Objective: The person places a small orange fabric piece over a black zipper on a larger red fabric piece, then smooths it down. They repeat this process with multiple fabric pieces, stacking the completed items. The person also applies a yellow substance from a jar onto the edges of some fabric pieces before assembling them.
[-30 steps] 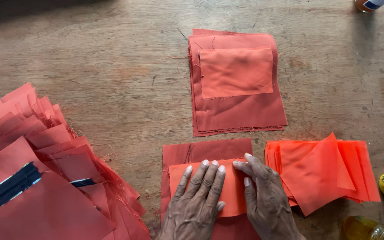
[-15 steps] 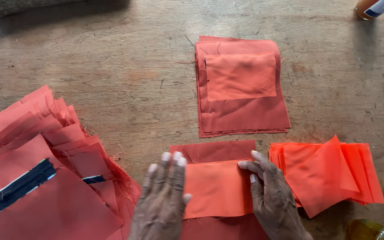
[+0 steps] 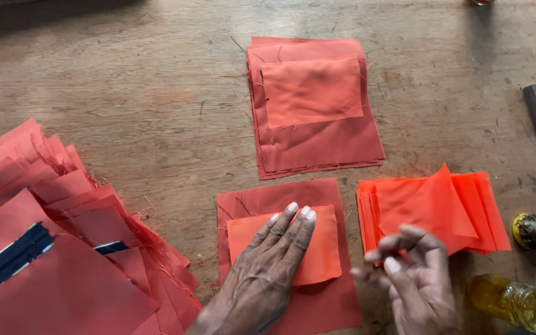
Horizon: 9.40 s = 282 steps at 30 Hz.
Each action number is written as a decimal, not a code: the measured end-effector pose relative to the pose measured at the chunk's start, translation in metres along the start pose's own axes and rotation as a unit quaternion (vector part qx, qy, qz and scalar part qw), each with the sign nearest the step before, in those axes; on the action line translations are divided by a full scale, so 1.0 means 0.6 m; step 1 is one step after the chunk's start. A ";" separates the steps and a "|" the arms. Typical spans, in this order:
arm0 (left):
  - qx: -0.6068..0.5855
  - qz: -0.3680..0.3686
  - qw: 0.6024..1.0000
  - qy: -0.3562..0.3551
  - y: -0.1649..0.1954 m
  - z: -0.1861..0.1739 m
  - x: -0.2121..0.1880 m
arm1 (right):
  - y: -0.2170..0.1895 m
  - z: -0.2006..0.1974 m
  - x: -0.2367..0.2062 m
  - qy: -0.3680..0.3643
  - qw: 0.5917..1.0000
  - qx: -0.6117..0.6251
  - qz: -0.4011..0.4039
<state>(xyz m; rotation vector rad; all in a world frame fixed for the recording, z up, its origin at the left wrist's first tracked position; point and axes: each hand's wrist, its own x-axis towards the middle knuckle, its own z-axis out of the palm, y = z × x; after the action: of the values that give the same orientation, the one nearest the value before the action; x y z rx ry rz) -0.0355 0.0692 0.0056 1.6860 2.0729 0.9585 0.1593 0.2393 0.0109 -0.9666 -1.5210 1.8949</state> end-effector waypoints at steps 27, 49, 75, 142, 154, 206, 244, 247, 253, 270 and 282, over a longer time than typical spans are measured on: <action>0.127 0.068 0.989 -0.022 0.041 0.081 -0.079 | 0.063 -0.021 -0.073 0.025 1.000 -0.003 0.005; 0.022 -0.325 0.918 0.224 0.032 -0.022 -0.168 | 0.058 0.012 -0.076 0.017 0.967 -0.239 -0.090; 0.039 -0.407 0.900 0.149 0.040 -0.033 -0.120 | 0.028 0.033 -0.036 -0.016 0.889 -0.419 -0.187; 0.124 -0.039 0.991 0.038 0.063 0.082 -0.110 | 0.064 0.042 -0.072 -0.029 0.943 -0.257 -0.208; 0.182 0.002 0.982 0.046 0.058 0.125 -0.105 | 0.043 0.058 -0.058 -0.034 0.947 -0.263 -0.179; 0.096 -0.016 0.995 0.005 0.047 0.075 0.018 | 0.105 -0.015 -0.105 0.048 0.973 -0.113 -0.198; 0.180 -0.200 0.955 0.126 -0.014 -0.002 -0.079 | 0.067 0.161 0.119 -0.146 0.966 0.150 -0.154; 0.192 -0.209 0.945 0.162 -0.018 -0.010 -0.092 | 0.073 0.158 0.121 -0.140 0.963 0.173 -0.152; 0.290 -0.183 0.935 0.090 -0.014 -0.008 -0.099 | 0.081 0.158 0.121 -0.139 0.968 0.123 -0.168; 0.223 -0.069 0.971 0.053 0.010 0.027 0.007 | 0.063 0.135 0.084 -0.123 0.960 0.214 -0.130; 0.140 -0.063 0.987 0.041 0.002 -0.010 -0.008 | 0.079 0.128 0.086 -0.105 0.964 0.196 -0.147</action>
<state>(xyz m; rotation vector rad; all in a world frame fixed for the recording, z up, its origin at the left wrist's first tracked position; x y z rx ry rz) -0.0373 0.0631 0.0099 1.6409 2.4318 0.7376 0.0688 0.2215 -0.0367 -0.3514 -1.2441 2.0161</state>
